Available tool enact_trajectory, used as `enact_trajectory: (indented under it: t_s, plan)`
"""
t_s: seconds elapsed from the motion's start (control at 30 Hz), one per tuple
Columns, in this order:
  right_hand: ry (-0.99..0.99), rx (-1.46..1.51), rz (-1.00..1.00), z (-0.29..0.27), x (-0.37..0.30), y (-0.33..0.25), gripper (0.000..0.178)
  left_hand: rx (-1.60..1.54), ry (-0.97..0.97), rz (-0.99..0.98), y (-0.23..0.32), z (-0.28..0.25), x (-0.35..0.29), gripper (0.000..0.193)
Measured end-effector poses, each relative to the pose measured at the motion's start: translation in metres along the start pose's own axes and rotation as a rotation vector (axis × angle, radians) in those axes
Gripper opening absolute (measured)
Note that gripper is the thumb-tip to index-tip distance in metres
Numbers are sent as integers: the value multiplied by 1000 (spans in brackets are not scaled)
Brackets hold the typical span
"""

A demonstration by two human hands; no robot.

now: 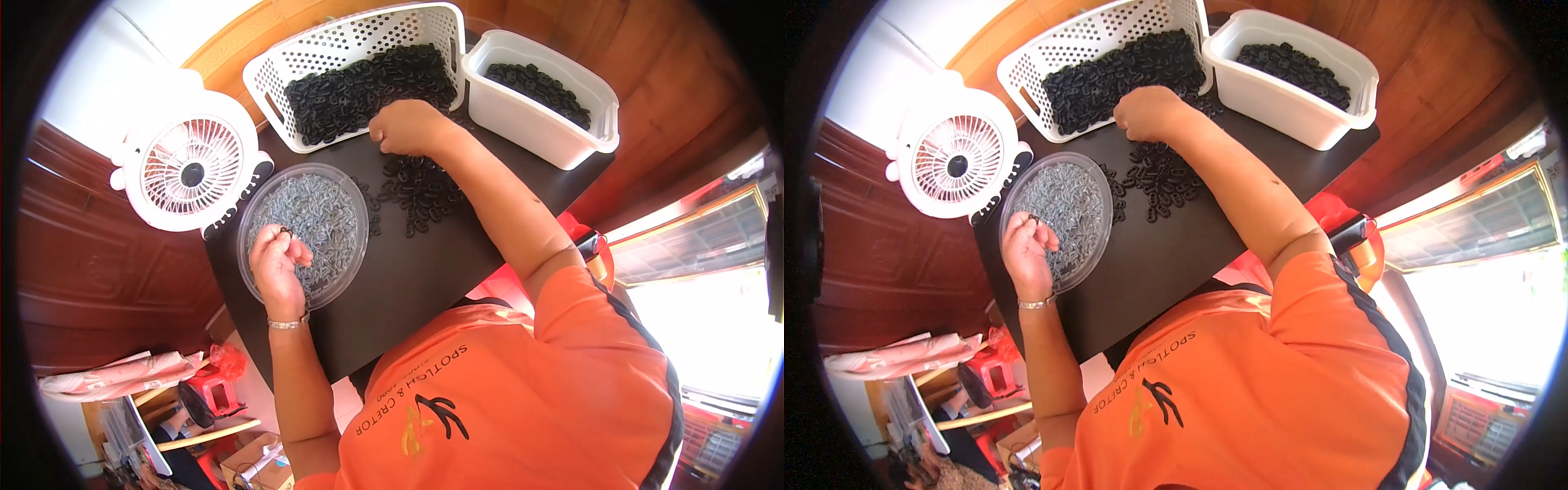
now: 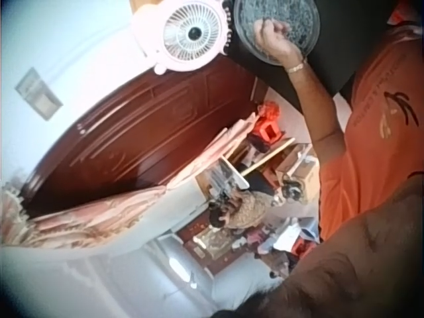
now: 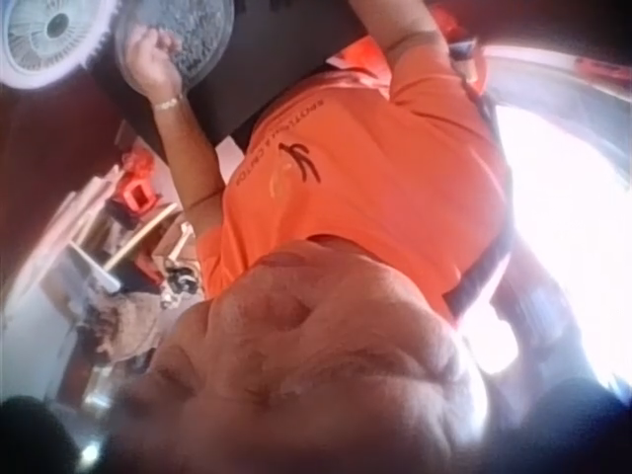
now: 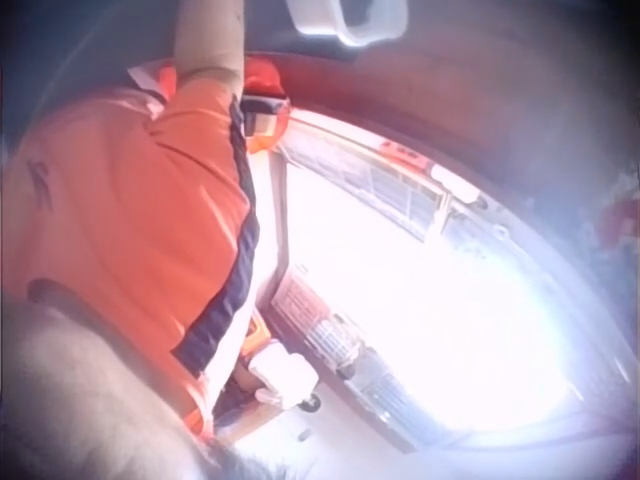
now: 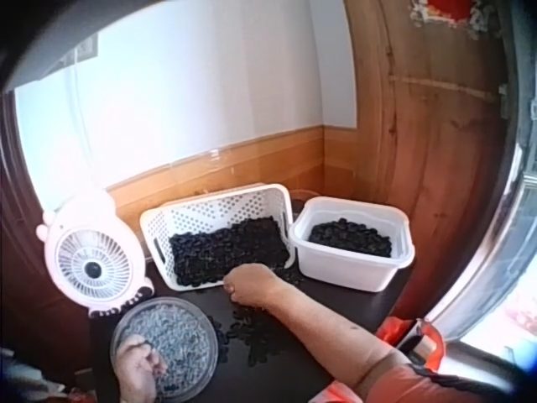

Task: The person assembles small plastic components by picking up plastic clips and metal pins from a dish and inserting the pins into the clips by hand.

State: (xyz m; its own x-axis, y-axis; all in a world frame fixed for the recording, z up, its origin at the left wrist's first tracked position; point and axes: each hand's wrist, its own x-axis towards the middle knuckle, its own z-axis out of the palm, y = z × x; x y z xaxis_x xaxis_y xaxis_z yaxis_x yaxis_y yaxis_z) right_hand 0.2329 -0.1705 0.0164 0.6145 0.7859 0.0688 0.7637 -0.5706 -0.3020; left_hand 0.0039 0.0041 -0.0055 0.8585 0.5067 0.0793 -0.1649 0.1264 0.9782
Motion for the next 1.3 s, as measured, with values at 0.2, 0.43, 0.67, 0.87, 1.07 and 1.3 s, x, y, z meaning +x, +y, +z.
enact_trajectory:
  t_s: [0.2, 0.43, 0.67, 0.87, 1.07, 1.3]
  plan:
    - [-19, -164, -23, 17, 9, -2, 16, -10, -15, 0, 1, 1, 0, 12]
    - [-11, -221, -40, 21, 10, -12, 19, -43, -49, -40, -2, 2, -2, 11]
    - [11, 775, -160, 18, 5, -32, 20, -125, -107, -61, -2, 6, -4, 12]
    - [-241, 1338, -281, 29, -4, -74, 21, -76, -133, -54, -3, 12, -5, 14]
    - [-261, 1366, -293, 35, -8, -87, 20, -22, -34, -55, -4, 14, -5, 13]
    - [-271, 1345, -258, 35, -8, -87, 19, 6, 3, -22, -7, 11, -5, 13]
